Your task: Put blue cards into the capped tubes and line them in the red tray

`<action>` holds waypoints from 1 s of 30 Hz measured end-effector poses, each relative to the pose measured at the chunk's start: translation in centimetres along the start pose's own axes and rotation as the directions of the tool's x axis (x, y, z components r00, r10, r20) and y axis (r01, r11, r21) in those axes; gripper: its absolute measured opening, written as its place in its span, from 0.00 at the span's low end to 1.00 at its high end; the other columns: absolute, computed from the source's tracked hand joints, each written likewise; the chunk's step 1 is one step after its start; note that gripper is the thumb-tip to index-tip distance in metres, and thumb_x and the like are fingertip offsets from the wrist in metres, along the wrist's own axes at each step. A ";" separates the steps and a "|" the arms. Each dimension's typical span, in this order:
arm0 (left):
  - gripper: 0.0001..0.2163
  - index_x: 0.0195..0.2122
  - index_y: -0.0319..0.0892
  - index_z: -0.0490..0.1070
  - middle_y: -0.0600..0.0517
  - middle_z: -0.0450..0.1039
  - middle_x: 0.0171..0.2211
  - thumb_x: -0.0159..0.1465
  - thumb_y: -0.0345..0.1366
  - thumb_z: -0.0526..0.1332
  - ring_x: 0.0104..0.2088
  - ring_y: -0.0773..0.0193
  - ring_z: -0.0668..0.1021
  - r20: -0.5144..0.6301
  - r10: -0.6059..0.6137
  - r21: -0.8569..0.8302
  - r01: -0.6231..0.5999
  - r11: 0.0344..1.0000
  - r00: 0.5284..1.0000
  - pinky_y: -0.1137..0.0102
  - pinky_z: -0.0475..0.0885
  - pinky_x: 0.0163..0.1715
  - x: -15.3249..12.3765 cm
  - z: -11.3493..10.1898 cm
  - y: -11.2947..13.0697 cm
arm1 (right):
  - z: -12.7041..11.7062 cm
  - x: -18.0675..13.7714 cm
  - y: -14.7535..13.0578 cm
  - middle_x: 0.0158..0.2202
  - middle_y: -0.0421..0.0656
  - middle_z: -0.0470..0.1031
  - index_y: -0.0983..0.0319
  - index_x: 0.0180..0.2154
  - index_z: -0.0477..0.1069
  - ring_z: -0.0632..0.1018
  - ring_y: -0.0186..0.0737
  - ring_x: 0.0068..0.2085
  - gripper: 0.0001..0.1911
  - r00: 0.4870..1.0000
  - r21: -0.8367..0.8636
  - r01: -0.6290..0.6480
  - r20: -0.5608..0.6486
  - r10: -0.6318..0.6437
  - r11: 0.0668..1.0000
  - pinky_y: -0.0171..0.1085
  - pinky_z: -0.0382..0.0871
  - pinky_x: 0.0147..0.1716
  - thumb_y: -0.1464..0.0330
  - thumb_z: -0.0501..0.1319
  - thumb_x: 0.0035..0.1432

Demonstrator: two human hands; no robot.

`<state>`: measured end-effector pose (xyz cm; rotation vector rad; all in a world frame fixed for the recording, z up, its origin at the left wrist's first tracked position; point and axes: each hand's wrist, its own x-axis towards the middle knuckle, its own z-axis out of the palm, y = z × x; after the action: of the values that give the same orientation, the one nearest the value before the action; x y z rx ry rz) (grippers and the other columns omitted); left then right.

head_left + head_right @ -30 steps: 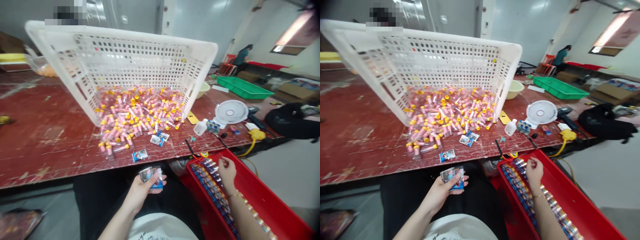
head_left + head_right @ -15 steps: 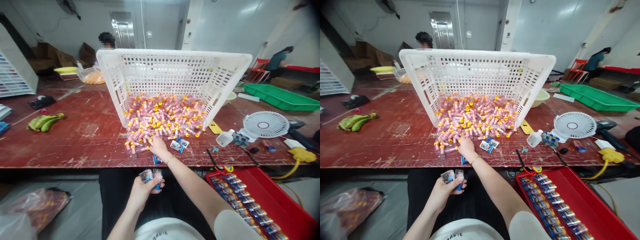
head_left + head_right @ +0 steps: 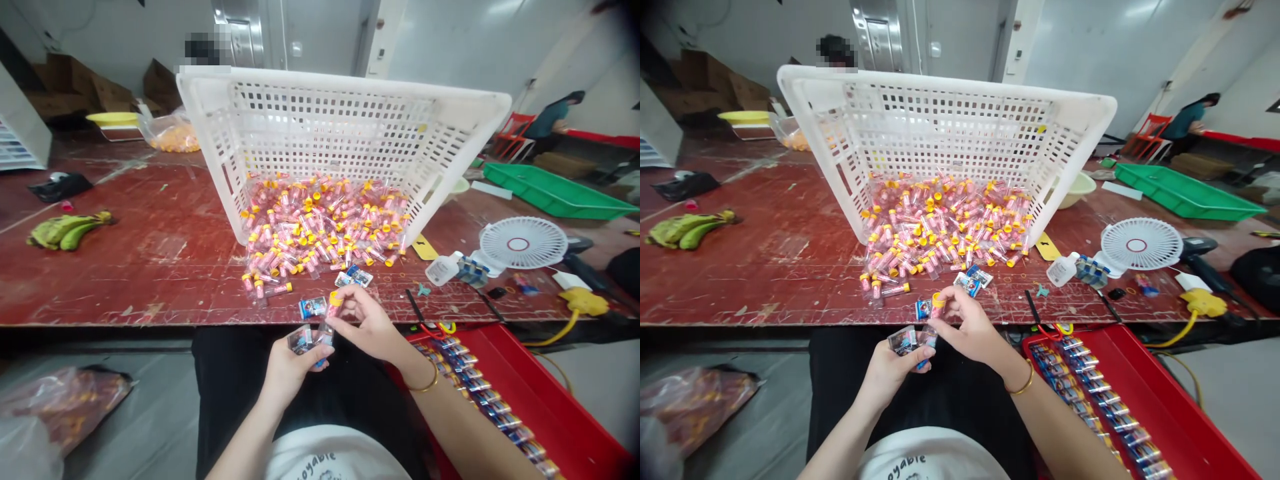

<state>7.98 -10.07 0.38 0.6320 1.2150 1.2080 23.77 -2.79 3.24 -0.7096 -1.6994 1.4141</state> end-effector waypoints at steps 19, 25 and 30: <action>0.16 0.38 0.33 0.77 0.43 0.80 0.31 0.54 0.40 0.70 0.31 0.61 0.81 0.167 -0.107 -0.237 0.145 0.961 0.980 0.70 0.76 0.36 -0.5 2.6 0.4 | 3.3 -4.5 2.5 0.48 0.45 0.65 0.55 0.48 0.54 0.73 0.42 0.44 0.34 0.981 -0.254 0.017 -0.185 -0.066 0.967 0.41 0.71 0.42 0.76 0.67 0.41; 0.16 0.38 0.34 0.77 0.45 0.79 0.30 0.50 0.38 0.72 0.28 0.64 0.78 0.131 -0.069 -0.187 0.093 0.978 0.989 0.70 0.75 0.32 -1.2 2.8 0.1 | 3.4 -4.5 2.2 0.43 0.42 0.64 0.54 0.46 0.52 0.73 0.38 0.40 0.33 0.983 -0.125 0.079 -0.152 -0.098 0.989 0.36 0.70 0.34 0.79 0.63 0.40; 0.18 0.38 0.35 0.77 0.45 0.79 0.31 0.49 0.39 0.72 0.29 0.63 0.78 0.104 -0.081 -0.111 0.092 0.990 0.991 0.70 0.75 0.32 -1.1 3.1 0.3 | 2.3 -4.9 2.6 0.44 0.43 0.66 0.55 0.47 0.56 0.72 0.40 0.43 0.32 0.979 -0.090 0.075 -0.185 -0.091 0.993 0.41 0.69 0.43 0.73 0.68 0.43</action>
<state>10.84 -10.29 1.94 0.5415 1.0708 1.1519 24.22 -7.44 -0.49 -0.7832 -1.6265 1.1863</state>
